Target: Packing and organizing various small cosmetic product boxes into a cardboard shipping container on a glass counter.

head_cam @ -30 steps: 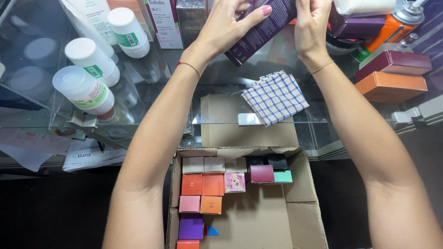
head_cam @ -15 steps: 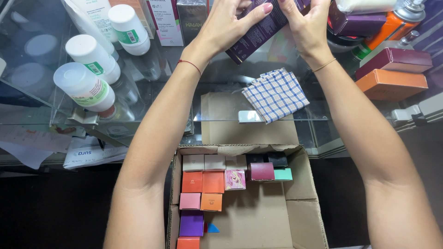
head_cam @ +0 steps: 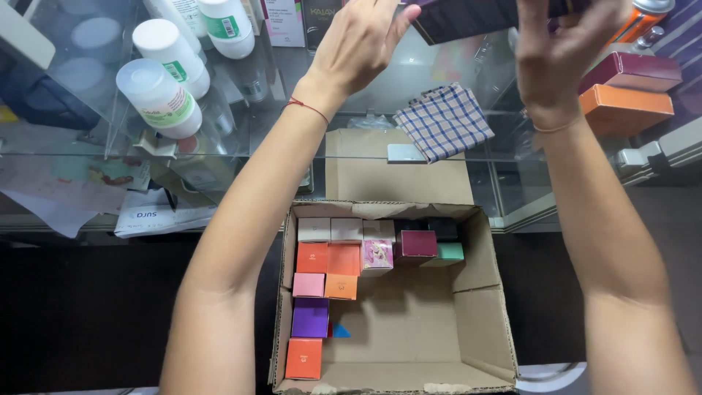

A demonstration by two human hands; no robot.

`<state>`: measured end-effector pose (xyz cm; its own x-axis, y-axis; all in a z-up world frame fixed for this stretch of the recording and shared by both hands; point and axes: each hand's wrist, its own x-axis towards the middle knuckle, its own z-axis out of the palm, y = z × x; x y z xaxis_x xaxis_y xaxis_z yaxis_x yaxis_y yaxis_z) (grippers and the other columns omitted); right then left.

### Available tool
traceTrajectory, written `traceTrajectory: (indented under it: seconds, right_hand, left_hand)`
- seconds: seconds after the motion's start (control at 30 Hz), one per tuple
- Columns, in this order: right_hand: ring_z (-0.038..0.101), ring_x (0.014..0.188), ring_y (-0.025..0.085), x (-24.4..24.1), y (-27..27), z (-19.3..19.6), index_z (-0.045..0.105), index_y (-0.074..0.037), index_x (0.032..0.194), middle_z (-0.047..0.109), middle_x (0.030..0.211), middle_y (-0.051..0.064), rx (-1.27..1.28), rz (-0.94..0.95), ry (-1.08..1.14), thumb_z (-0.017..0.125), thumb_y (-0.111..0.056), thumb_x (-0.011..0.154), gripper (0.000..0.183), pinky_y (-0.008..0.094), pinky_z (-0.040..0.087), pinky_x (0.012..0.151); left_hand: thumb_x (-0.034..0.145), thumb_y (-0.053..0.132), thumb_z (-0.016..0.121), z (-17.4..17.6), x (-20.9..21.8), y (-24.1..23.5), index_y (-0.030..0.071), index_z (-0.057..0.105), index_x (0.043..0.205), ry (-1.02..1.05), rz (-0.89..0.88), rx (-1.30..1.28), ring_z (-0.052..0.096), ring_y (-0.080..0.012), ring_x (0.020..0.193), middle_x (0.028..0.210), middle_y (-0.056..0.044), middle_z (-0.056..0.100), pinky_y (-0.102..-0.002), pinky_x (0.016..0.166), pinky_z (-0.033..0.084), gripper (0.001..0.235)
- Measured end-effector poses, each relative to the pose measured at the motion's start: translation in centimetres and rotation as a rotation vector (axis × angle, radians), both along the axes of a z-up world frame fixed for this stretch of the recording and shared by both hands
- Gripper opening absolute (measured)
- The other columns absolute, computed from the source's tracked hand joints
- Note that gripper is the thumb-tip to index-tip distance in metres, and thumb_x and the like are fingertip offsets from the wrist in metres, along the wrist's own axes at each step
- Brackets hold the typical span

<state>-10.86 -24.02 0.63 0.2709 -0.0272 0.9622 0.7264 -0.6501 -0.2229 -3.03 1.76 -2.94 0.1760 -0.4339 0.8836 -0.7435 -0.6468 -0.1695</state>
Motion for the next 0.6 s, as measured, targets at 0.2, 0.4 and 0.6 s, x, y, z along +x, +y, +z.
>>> traceTrajectory:
  seconds: [0.2,0.4,0.6]
  right_hand:
    - [0.047,0.141,0.038,-9.5,-3.0,0.1,0.036,0.001,0.151,0.044,0.149,0.019,-0.33,0.0,-0.253,0.086,-0.005,0.1,0.071,0.053,0.042,0.124]
    - [0.044,0.122,0.047,-18.3,-2.4,0.0,0.042,0.019,0.15,0.042,0.131,0.035,-0.345,0.112,0.047,0.069,-0.026,0.1,0.073,0.058,0.041,0.108]
    - [0.07,0.109,0.032,-23.7,1.3,-1.4,0.06,0.007,0.132,0.067,0.125,0.026,-0.531,0.28,0.521,0.086,-0.029,0.08,0.068,0.039,0.056,0.105]
  left_hand:
    - [0.119,0.048,0.045,-0.4,-3.3,0.8,0.004,0.05,0.135,0.067,-0.104,0.203,0.065,-0.0303,0.08,0.123,-0.019,0.066,-0.038,0.063,0.051,0.047]
    - [0.119,0.049,0.051,-2.1,-2.0,0.4,0.006,0.051,0.141,0.025,0.01,0.22,0.065,-0.0274,0.076,0.115,-0.013,0.073,-0.037,0.058,0.047,0.048]
    - [0.117,0.048,0.048,-2.4,-1.4,0.6,0.006,0.061,0.104,-0.004,0.06,0.172,0.055,-0.0292,0.063,0.084,-0.011,0.064,-0.038,0.053,0.04,0.046]
